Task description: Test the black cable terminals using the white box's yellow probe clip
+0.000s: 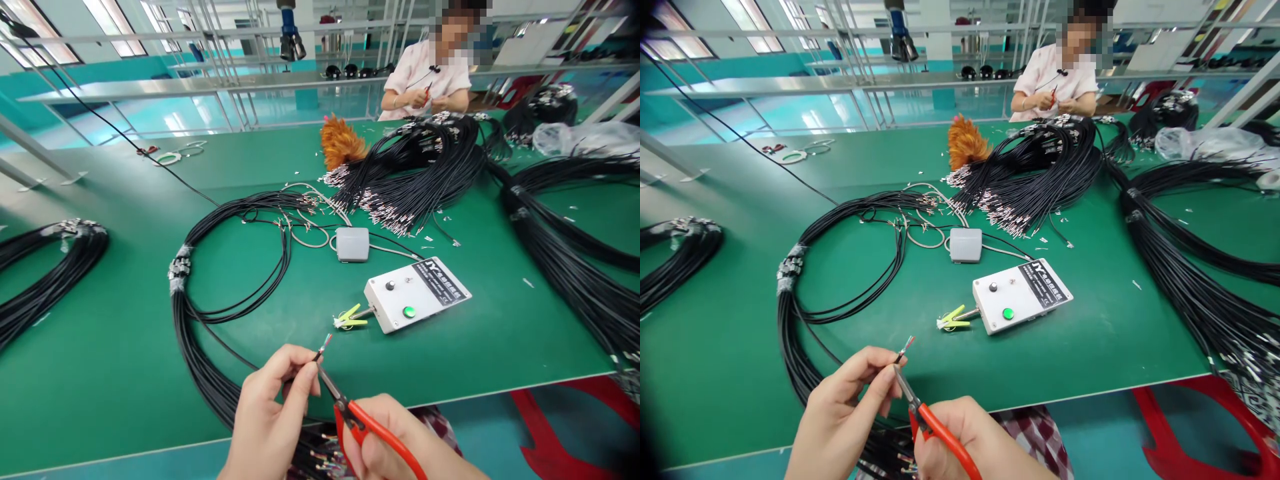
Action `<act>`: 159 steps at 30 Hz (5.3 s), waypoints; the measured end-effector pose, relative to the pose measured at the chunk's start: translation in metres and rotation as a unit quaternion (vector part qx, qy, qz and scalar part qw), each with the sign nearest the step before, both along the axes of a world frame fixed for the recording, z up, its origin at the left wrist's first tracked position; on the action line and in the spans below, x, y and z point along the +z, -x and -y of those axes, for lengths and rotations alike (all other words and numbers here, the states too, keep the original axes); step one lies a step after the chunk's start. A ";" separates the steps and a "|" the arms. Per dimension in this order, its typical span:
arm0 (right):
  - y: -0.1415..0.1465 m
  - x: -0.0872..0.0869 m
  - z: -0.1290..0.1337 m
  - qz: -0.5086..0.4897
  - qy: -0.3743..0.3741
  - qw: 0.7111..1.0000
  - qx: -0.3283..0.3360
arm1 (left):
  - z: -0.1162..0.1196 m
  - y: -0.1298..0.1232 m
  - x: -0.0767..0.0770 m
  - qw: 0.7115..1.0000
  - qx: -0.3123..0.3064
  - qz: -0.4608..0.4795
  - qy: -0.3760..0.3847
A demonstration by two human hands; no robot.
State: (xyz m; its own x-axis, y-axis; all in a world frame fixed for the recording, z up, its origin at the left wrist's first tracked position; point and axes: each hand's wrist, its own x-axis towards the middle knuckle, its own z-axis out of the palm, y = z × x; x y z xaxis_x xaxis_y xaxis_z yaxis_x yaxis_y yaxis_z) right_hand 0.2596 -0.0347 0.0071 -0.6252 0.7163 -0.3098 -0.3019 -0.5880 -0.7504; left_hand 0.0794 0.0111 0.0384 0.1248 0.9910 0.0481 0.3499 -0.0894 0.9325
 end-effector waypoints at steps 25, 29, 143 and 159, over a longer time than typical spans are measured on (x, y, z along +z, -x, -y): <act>0.013 -0.025 -0.009 -0.271 0.048 0.961 -0.002 | 0.002 0.005 -0.003 0.996 -0.011 0.054 0.068; 0.013 -0.028 -0.009 -0.295 0.039 0.955 0.010 | 0.002 0.005 -0.004 0.995 -0.006 0.062 0.072; -0.002 0.018 -0.037 0.520 -0.484 0.681 -0.179 | 0.011 0.002 -0.002 0.964 0.010 0.170 0.204; -0.014 0.026 -0.034 0.587 -0.558 0.575 -0.114 | 0.014 0.000 0.000 0.985 0.003 0.103 0.139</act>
State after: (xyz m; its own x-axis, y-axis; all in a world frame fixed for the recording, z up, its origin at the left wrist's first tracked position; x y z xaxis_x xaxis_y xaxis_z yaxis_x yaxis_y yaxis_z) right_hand 0.2737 -0.0006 0.0333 -0.3048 0.9011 0.3085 0.8248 0.4117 -0.3876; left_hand 0.0794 -0.0025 0.0388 0.1344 0.9703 -0.2010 0.1505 0.1805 0.9720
